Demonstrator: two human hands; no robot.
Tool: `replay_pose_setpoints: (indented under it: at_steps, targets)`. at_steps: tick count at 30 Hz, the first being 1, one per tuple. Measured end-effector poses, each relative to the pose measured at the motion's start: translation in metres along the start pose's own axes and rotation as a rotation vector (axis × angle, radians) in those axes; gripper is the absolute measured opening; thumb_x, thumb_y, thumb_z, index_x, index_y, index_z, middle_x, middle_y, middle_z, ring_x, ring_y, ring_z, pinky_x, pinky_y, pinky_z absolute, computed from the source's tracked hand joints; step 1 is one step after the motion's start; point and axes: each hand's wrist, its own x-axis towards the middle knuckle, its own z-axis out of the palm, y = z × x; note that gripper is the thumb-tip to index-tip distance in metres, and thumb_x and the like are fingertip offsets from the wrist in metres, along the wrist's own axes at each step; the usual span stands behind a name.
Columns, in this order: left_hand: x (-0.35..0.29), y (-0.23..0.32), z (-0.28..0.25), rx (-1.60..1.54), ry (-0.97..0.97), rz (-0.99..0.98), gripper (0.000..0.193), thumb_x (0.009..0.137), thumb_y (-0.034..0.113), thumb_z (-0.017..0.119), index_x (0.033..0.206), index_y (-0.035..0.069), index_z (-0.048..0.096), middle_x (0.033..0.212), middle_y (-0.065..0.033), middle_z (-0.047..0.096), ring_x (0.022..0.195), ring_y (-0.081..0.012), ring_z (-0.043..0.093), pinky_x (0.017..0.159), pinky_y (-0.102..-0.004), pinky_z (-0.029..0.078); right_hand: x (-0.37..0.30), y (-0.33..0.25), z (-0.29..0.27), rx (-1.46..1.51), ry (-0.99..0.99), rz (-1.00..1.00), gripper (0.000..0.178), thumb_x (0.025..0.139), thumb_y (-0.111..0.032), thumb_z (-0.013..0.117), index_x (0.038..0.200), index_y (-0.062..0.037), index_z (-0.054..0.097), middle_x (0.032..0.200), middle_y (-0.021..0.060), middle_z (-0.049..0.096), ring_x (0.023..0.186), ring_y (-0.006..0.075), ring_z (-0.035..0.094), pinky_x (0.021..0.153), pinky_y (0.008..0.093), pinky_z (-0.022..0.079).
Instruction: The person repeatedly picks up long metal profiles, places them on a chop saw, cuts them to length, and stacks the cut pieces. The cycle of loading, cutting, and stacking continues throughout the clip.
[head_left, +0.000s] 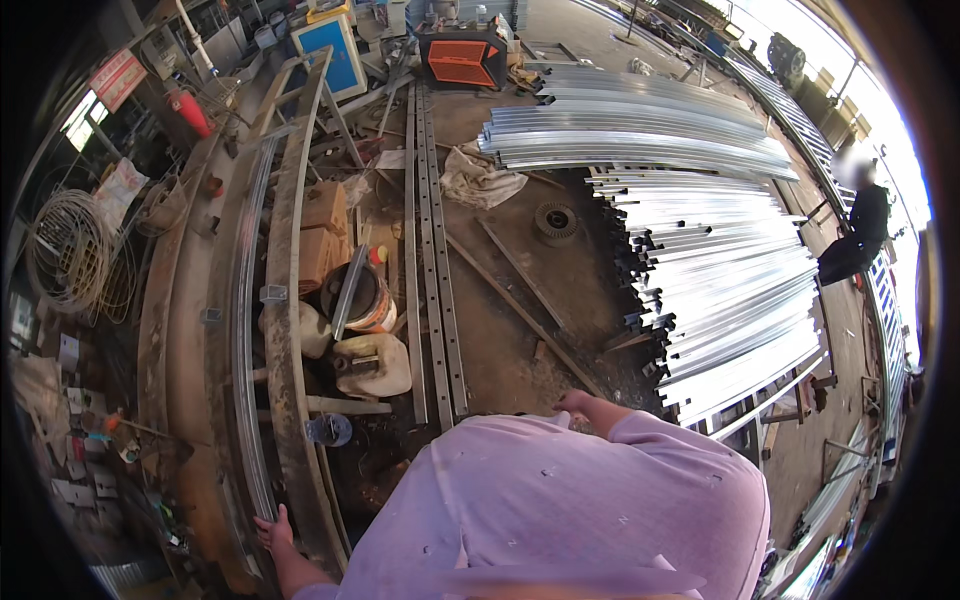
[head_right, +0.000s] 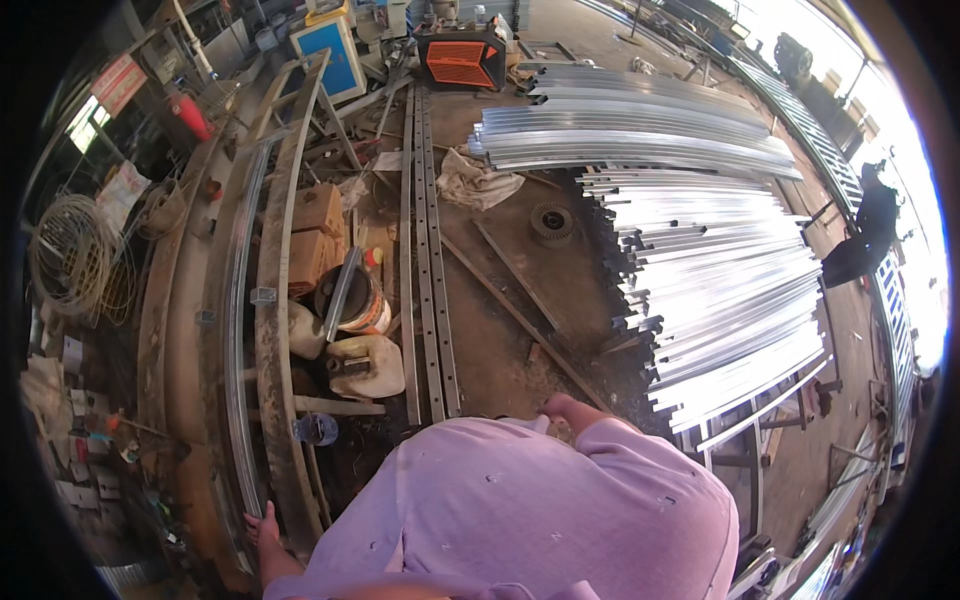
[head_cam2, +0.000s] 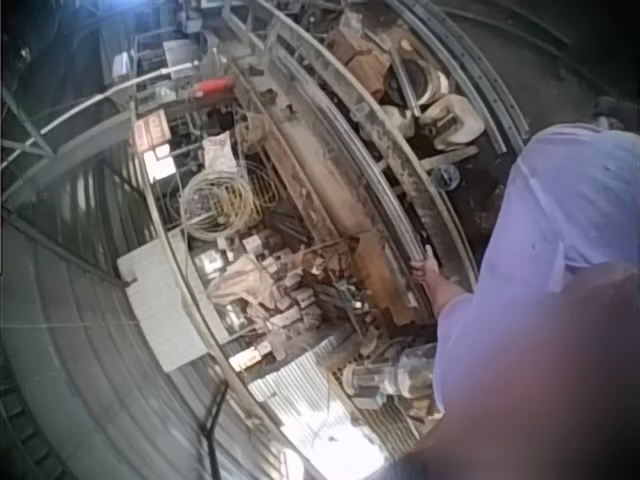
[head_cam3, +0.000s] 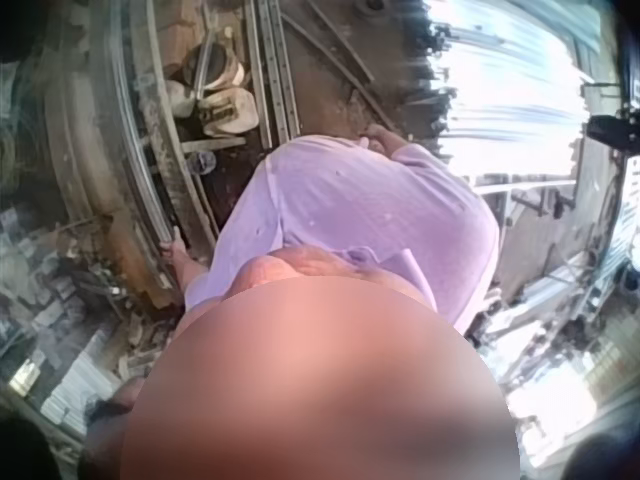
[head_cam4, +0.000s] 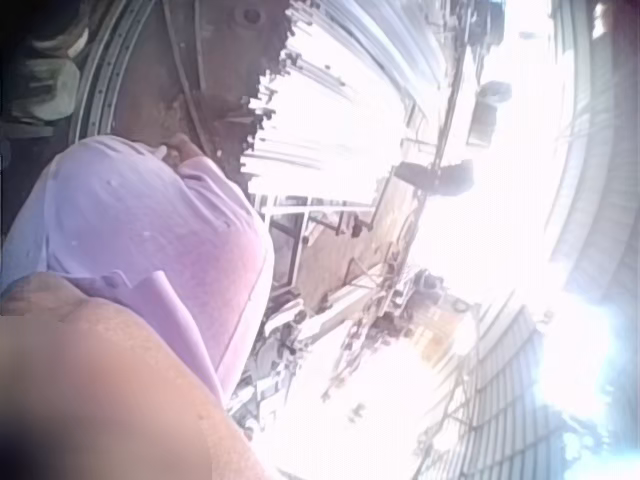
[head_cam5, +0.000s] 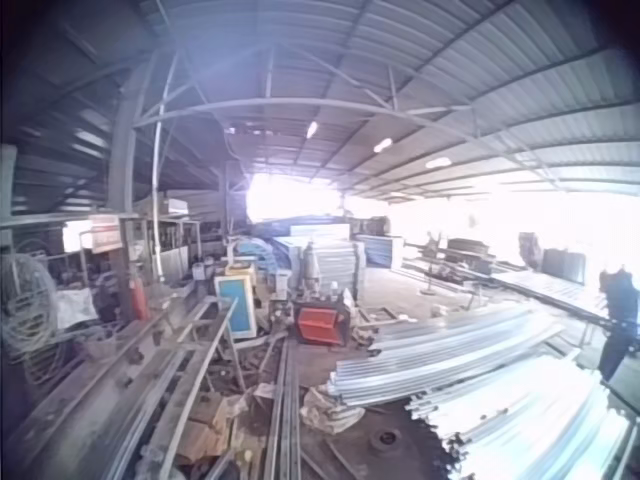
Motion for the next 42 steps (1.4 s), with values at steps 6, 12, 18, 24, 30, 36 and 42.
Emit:
replay_pose_setpoints:
  at_steps: [6, 12, 18, 24, 30, 36, 42]
  targets:
    - [-0.004, -0.003, -0.004, 0.017, -0.068, -0.050, 0.126, 0.080, 0.093, 0.058, 0.172, 0.032, -0.003, 0.180, -0.0092, 0.000, 0.165, -0.0332, 0.001, 0.134, -0.0536, 0.004, -0.020, -0.022, -0.008, 0.026, -0.051, 0.057, 0.044, 0.091, -0.054, 0.074, 0.101, -0.0125, 0.084, 0.079, 0.0079, 0.075, 0.064, 0.0235, 0.071, 0.058, 0.0423, 0.057]
    - [-0.003, -0.003, -0.003, 0.016, -0.028, -0.031, 0.128, 0.078, 0.094, 0.059, 0.172, 0.030, 0.002, 0.179, -0.0126, 0.004, 0.165, -0.0350, 0.004, 0.132, -0.0556, 0.005, -0.026, -0.023, -0.007, 0.025, -0.028, 0.040, 0.047, 0.091, -0.055, 0.074, 0.111, -0.0132, 0.083, 0.084, 0.0084, 0.077, 0.069, 0.0242, 0.072, 0.061, 0.0430, 0.059]
    - [0.000, -0.004, 0.001, 0.030, -0.014, -0.032, 0.126, 0.080, 0.092, 0.059, 0.172, 0.030, 0.001, 0.179, -0.0125, 0.005, 0.165, -0.0335, 0.005, 0.133, -0.0540, 0.007, -0.027, -0.023, -0.007, -0.024, -0.079, 0.052, 0.048, 0.092, -0.056, 0.072, 0.109, -0.0128, 0.083, 0.084, 0.0088, 0.077, 0.069, 0.0242, 0.073, 0.062, 0.0422, 0.059]
    - [0.003, 0.000, 0.007, 0.011, 0.042, 0.039, 0.127, 0.078, 0.092, 0.061, 0.172, 0.027, 0.006, 0.178, -0.0150, 0.011, 0.164, -0.0360, 0.012, 0.132, -0.0549, 0.012, 0.003, 0.013, 0.003, 0.124, -0.004, -0.017, 0.054, 0.087, -0.054, 0.080, 0.111, -0.0056, 0.082, 0.089, 0.0120, 0.079, 0.069, 0.0238, 0.072, 0.064, 0.0408, 0.059]
    - [-0.002, -0.017, 0.009, -0.003, 0.052, -0.006, 0.127, 0.079, 0.092, 0.061, 0.172, 0.025, 0.006, 0.178, -0.0162, 0.012, 0.164, -0.0370, 0.012, 0.132, -0.0554, 0.012, -0.009, -0.018, -0.009, 0.089, -0.098, -0.010, 0.045, 0.091, -0.042, 0.081, 0.118, -0.0054, 0.078, 0.088, 0.0115, 0.077, 0.064, 0.0220, 0.069, 0.054, 0.0404, 0.055]
    - [-0.001, -0.002, 0.007, -0.009, 0.029, 0.032, 0.128, 0.079, 0.091, 0.062, 0.172, 0.025, 0.004, 0.178, -0.0171, 0.011, 0.164, -0.0376, 0.010, 0.132, -0.0553, 0.009, 0.006, 0.008, -0.003, 0.216, -0.082, 0.043, 0.041, 0.091, -0.036, 0.081, 0.112, -0.0008, 0.077, 0.091, 0.0116, 0.077, 0.067, 0.0210, 0.071, 0.056, 0.0412, 0.056]
    - [-0.001, -0.010, 0.010, -0.026, 0.034, 0.022, 0.128, 0.080, 0.090, 0.062, 0.172, 0.025, 0.003, 0.177, -0.0182, 0.010, 0.164, -0.0380, 0.010, 0.132, -0.0556, 0.008, -0.011, -0.013, -0.018, 0.141, -0.109, 0.033, 0.048, 0.092, -0.036, 0.079, 0.121, 0.0017, 0.077, 0.107, 0.0146, 0.080, 0.087, 0.0230, 0.075, 0.076, 0.0411, 0.061]
